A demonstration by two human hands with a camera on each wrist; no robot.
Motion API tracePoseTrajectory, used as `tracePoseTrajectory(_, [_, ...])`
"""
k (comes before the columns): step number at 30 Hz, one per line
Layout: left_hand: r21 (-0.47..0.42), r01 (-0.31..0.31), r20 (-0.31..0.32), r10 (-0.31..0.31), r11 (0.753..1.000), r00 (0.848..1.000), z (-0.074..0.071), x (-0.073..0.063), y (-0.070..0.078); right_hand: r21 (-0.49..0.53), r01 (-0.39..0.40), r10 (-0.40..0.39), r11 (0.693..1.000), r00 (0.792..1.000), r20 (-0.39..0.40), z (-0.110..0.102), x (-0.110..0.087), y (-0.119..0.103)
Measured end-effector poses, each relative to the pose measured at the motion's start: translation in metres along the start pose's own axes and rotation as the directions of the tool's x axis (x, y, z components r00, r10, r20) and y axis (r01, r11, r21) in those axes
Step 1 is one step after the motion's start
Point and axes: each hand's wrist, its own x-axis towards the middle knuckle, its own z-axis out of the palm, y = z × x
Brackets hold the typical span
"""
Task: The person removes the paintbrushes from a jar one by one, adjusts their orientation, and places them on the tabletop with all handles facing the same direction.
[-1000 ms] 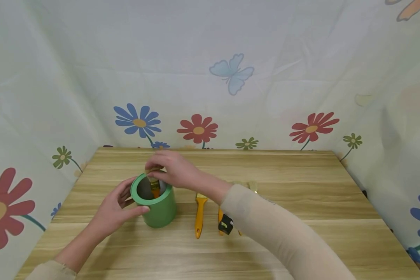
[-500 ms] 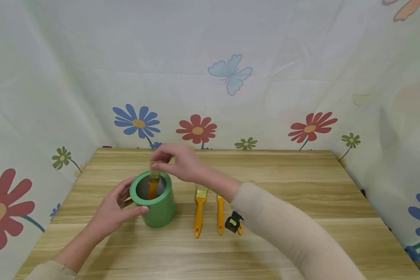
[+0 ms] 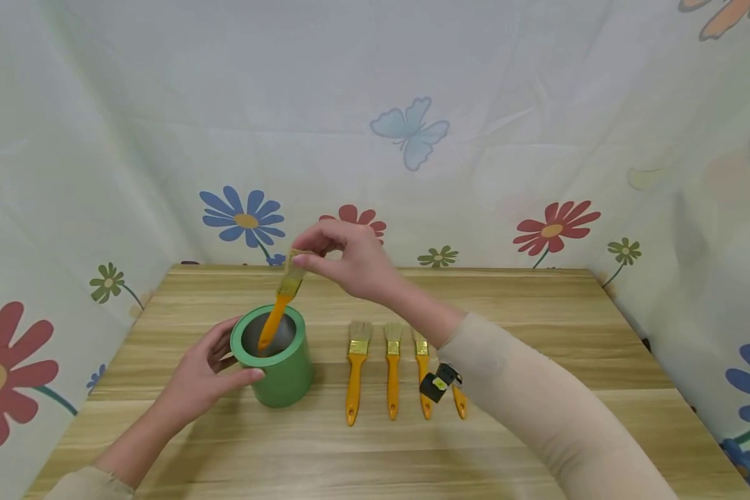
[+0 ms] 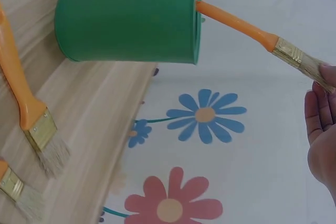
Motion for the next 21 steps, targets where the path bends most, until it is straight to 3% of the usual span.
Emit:
tracePoseTrajectory(10, [-0.002,0.013,-0.001,-0.013,1.000,1.000,0.001,0.000,0.002,0.089,-0.179,0.185,0.980,0.981,-0.059,-0.039,-0.007,-0.015])
tracePoseTrajectory(21, [0.012,0.000,-0.012,0.000,1.000,1.000,0.001,0.000,0.001,0.027,-0.190,0.191,0.981,0.976,-0.101,-0.079,-0.032,-0.012])
